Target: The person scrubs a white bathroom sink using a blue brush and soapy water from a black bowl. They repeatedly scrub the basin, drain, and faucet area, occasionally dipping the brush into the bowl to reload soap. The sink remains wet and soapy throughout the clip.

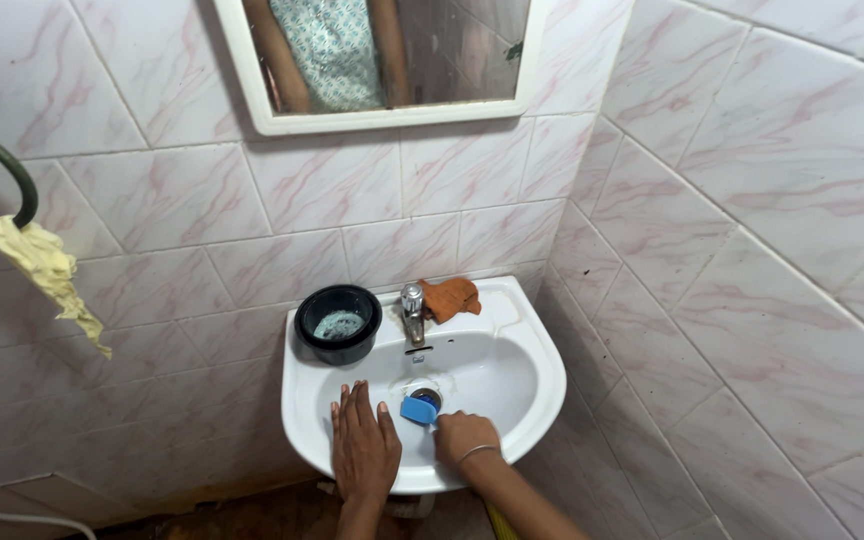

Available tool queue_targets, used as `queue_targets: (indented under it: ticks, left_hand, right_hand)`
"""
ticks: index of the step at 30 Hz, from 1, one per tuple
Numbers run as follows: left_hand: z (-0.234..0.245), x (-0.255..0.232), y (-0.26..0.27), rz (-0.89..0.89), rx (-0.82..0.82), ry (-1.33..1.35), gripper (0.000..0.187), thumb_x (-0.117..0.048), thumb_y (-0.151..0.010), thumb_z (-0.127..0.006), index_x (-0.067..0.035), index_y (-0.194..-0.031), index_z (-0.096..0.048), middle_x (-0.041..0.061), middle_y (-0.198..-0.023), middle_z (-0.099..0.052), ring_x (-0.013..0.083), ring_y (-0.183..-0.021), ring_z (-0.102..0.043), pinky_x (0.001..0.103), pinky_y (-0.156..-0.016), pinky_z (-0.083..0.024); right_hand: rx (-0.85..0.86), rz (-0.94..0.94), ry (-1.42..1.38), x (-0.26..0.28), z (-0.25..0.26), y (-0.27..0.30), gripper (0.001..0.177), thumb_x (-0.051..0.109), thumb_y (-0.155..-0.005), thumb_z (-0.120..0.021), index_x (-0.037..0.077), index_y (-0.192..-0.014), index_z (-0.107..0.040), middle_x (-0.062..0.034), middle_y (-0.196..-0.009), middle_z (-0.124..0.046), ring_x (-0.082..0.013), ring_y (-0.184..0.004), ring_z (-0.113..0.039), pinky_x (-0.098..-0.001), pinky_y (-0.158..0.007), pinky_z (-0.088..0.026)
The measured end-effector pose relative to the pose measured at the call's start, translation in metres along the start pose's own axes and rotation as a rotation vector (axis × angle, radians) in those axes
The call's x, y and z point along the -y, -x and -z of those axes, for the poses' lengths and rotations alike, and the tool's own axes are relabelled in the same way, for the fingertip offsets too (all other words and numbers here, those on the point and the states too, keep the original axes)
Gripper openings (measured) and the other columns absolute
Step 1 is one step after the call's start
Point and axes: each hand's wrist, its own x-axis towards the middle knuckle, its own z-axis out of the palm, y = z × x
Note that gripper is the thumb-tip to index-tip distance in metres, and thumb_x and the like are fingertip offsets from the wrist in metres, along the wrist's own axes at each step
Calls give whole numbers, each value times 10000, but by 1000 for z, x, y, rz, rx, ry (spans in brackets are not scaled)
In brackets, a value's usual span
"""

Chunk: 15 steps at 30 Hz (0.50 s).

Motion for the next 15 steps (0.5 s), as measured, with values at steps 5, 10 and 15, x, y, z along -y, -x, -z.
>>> queue_targets:
  ticks: [5,10,15]
  left_hand:
    - [-2,-1,0,-16,-48,21,531,-313,-1020,-392,-19,-1462,-399,153,-1510,-450,277,-1509,-275,442,-1266,-151]
    - [-2,0,1,-27,-56,6,526,-307,-1026,-385,-9,-1459,-398,159,-1503,-453,285,-1508,-272,449,-1262,-146]
    - [2,-2,1,-8,-26,20,527,-299,-1029,-379,-6,-1467,-386,166,-1504,-443,285,-1506,-263,449,-1262,-136]
  right_hand:
    - [61,-149,-15,-44,61,10,293,362,-946,-584,174,-1050,-784,-146,-1036,-749,-334,-975,-729,-444,-915,-566]
    - [4,-152,55,-42,59,-11,302,323,-963,-561,114,-1004,-775,-165,-1021,-754,-344,-948,-739,-449,-885,-577]
    - [42,-65,31,1,18,-17,298,310,-949,-576,66,-980,-744,-197,-1017,-749,-351,-953,-733,-445,-892,-570]
